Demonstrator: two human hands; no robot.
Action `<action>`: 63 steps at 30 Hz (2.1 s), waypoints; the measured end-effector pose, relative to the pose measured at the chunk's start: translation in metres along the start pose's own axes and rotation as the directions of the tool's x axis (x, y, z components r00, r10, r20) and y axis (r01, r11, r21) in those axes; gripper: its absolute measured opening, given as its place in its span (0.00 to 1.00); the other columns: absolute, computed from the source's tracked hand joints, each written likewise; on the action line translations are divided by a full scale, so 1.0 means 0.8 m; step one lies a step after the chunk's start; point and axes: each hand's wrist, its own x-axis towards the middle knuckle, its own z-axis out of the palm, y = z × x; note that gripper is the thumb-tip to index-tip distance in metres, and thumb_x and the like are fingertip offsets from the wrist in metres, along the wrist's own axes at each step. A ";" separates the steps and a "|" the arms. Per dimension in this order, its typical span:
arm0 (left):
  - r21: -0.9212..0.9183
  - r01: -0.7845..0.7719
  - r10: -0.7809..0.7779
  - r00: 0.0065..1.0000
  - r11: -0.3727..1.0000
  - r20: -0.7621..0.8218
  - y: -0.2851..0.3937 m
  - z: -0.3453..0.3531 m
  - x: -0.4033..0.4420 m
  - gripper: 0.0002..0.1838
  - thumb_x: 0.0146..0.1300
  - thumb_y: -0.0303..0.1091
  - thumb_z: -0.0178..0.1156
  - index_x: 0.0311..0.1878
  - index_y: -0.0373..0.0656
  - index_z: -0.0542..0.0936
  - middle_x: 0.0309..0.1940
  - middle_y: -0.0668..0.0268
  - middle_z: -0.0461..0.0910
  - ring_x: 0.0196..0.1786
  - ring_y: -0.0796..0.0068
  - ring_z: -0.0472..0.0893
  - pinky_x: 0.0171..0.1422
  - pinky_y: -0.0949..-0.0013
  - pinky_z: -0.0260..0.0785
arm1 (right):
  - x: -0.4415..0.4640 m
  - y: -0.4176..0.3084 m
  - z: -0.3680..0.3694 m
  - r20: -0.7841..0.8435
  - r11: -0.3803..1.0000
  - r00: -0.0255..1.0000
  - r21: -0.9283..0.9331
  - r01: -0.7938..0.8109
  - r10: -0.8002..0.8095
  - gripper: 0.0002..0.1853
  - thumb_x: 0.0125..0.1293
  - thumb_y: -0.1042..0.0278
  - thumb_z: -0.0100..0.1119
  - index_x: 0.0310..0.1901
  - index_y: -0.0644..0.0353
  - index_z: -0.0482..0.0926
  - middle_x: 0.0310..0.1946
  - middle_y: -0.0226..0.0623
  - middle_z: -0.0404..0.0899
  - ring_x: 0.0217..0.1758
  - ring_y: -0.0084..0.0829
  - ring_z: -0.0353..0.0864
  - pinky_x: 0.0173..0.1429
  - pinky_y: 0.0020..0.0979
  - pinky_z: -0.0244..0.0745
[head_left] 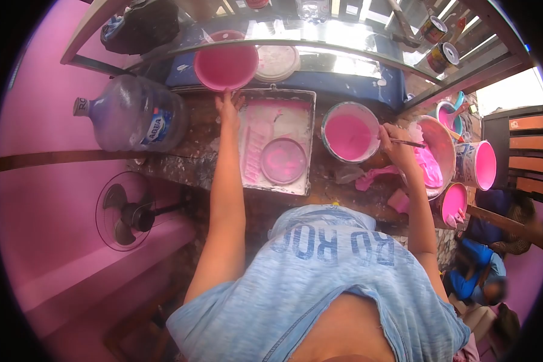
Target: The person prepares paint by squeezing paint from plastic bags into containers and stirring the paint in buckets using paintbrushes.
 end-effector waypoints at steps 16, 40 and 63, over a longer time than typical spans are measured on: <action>0.048 0.027 -0.027 1.000 0.998 -0.004 0.002 -0.002 0.009 0.36 0.70 0.44 0.61 0.71 0.39 0.55 0.65 0.54 0.66 0.61 0.55 0.77 0.54 0.57 0.80 | 0.006 -0.002 0.009 0.144 0.998 0.989 0.052 0.032 -0.040 0.14 0.70 0.64 0.54 0.33 0.68 0.79 0.24 0.50 0.78 0.28 0.44 0.78 0.35 0.39 0.71; 0.110 0.028 -0.033 0.999 0.994 0.042 0.002 0.002 0.007 0.34 0.72 0.47 0.59 0.72 0.45 0.56 0.66 0.59 0.66 0.62 0.57 0.75 0.52 0.57 0.79 | 0.010 -0.033 0.003 0.146 0.985 0.988 0.167 0.032 -0.057 0.16 0.72 0.63 0.52 0.31 0.69 0.76 0.24 0.54 0.75 0.25 0.52 0.70 0.35 0.43 0.69; 0.142 0.010 -0.020 0.998 0.990 0.067 0.004 0.002 0.009 0.33 0.71 0.48 0.58 0.72 0.47 0.58 0.67 0.60 0.65 0.63 0.58 0.74 0.52 0.58 0.79 | 0.014 0.004 0.008 0.177 0.988 0.984 0.153 -0.030 0.002 0.17 0.74 0.63 0.52 0.31 0.68 0.77 0.21 0.41 0.75 0.24 0.31 0.68 0.34 0.34 0.68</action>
